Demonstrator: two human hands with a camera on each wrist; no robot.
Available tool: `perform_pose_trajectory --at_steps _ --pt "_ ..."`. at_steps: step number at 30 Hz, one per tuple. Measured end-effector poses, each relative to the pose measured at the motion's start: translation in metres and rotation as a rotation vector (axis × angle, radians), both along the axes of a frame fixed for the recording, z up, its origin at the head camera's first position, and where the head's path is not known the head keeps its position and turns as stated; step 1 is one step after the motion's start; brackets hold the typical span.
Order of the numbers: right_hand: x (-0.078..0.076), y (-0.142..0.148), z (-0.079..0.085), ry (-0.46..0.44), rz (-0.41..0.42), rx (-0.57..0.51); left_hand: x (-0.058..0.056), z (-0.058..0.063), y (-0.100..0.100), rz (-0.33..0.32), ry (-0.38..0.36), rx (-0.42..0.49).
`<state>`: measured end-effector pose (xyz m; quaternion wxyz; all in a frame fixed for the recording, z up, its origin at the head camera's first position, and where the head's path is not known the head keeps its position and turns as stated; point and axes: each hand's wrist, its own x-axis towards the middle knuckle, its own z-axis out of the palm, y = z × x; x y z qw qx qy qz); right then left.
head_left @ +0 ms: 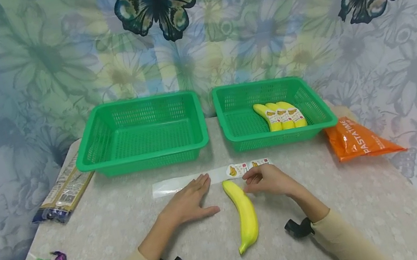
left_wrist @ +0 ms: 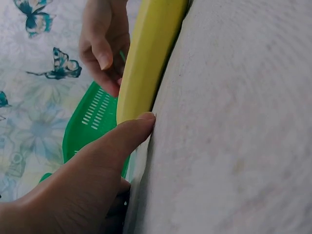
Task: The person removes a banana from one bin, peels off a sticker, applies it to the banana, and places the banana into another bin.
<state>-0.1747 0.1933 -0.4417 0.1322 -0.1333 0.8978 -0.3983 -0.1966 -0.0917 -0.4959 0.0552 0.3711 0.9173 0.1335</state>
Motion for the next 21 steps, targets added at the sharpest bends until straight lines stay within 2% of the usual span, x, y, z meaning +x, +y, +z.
perform_pose_trajectory --at_steps 4,7,15,21 --pt "-0.016 -0.001 0.003 0.109 0.048 0.037 -0.001 -0.002 -0.001 0.003 -0.028 0.005" --pt "-0.031 -0.006 0.003 0.144 0.077 0.097 -0.002 -0.003 -0.002 0.002 -0.023 0.009" --pt "-0.061 -0.029 -0.008 0.179 0.089 0.305 -0.001 -0.001 -0.004 0.003 -0.024 0.022" --pt "-0.068 -0.033 -0.010 0.190 0.097 0.382 0.002 0.003 -0.002 -0.005 -0.034 0.030"
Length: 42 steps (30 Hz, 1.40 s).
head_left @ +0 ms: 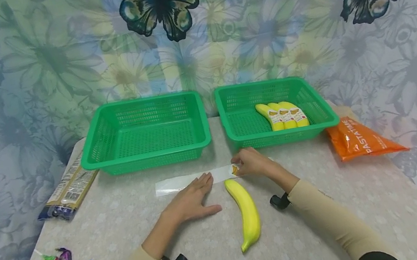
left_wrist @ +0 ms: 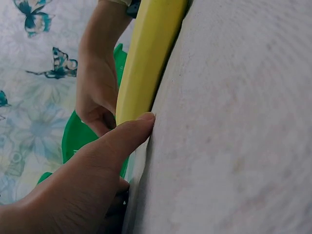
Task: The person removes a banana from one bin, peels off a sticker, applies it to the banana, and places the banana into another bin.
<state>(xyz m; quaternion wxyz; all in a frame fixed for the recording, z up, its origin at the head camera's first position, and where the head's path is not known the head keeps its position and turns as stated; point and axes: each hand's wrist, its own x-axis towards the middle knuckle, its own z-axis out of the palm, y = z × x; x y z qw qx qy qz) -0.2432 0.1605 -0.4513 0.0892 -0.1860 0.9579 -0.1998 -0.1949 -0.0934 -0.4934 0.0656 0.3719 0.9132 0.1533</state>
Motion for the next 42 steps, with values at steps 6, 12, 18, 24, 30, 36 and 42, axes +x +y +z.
perform_pose_trajectory --at_steps 6,12,18,24,30,36,42 --pt "-0.002 0.000 -0.002 0.001 -0.006 -0.006 -0.001 -0.001 0.000 -0.006 0.009 -0.020" --pt "0.001 0.001 -0.005 0.030 -0.047 -0.034 0.000 -0.002 0.001 0.001 0.011 -0.024" --pt "0.003 0.002 -0.004 0.063 -0.062 -0.057 0.001 -0.001 0.002 -0.004 0.009 -0.029" --pt "0.004 0.009 -0.002 0.108 -0.053 -0.084 0.001 0.001 0.002 0.002 0.017 -0.030" --pt "0.008 0.018 0.006 0.137 -0.051 -0.143 0.000 -0.001 0.001 0.014 0.003 -0.025" --pt "0.016 0.028 0.019 0.144 -0.087 -0.211 -0.002 -0.003 0.001 0.016 0.000 -0.019" --pt "0.029 0.036 0.037 0.212 -0.173 -0.296 -0.002 0.000 0.001 0.011 0.006 -0.004"
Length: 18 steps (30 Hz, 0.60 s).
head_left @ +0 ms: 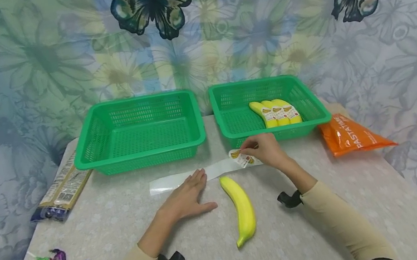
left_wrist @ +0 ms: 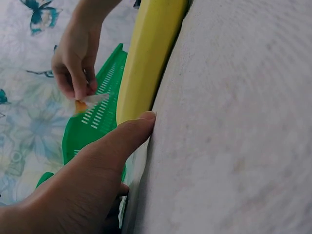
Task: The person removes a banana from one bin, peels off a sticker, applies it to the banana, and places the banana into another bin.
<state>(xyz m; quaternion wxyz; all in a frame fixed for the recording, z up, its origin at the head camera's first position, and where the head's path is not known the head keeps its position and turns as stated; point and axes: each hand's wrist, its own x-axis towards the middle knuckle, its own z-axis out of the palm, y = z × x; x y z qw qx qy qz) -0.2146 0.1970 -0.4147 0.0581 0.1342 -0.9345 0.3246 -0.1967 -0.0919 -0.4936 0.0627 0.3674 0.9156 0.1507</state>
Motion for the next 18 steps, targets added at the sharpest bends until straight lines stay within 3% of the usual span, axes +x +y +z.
perform_pose_trajectory --at_steps 7,15,18 --pt "0.026 0.006 0.017 -0.011 -0.099 -0.148 -0.002 0.000 0.001 0.005 0.039 -0.016" --pt "0.059 -0.001 0.017 -0.079 -0.086 -0.254 -0.004 -0.003 0.002 0.008 0.059 0.024" --pt "0.069 -0.004 0.013 -0.085 -0.081 -0.249 -0.001 -0.002 0.005 0.013 0.074 0.053"
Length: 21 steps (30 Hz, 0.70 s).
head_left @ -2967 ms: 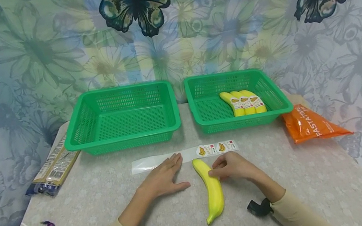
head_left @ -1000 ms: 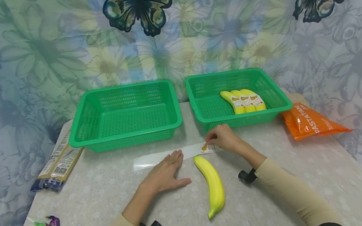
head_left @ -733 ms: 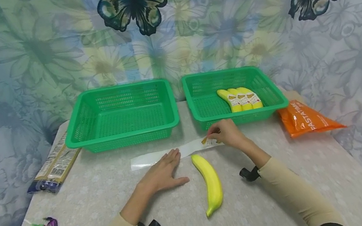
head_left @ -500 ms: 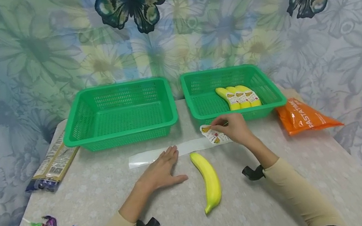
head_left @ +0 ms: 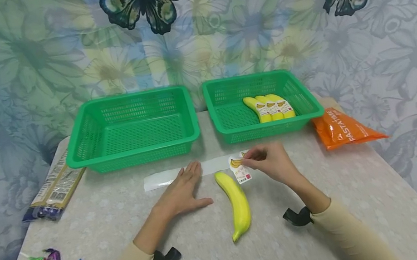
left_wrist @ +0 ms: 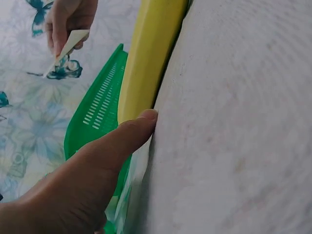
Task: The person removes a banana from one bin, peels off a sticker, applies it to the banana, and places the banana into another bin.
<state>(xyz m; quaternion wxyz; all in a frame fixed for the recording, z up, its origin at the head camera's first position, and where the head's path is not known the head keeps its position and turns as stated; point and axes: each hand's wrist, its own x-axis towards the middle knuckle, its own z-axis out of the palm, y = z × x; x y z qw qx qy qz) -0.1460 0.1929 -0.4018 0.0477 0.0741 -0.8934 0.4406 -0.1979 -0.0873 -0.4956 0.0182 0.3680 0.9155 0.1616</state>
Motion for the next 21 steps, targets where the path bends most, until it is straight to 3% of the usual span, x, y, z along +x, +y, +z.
perform_pose_trajectory --at_steps 3,7,9,14,21 --pt "0.008 -0.006 -0.006 -0.010 0.010 0.056 0.007 0.003 0.008 -0.007 -0.044 0.058" --pt "0.015 -0.015 -0.018 -0.035 0.047 0.125 0.024 0.005 0.026 -0.042 -0.216 0.149" --pt "0.017 -0.018 -0.023 -0.051 0.063 0.131 0.032 0.004 0.034 -0.050 -0.269 0.169" --pt "0.020 -0.022 -0.027 -0.080 0.072 0.114 0.041 0.000 0.042 -0.028 -0.231 0.135" --pt "0.022 -0.021 -0.028 -0.134 0.086 0.100 0.041 -0.001 0.043 -0.019 -0.232 0.095"
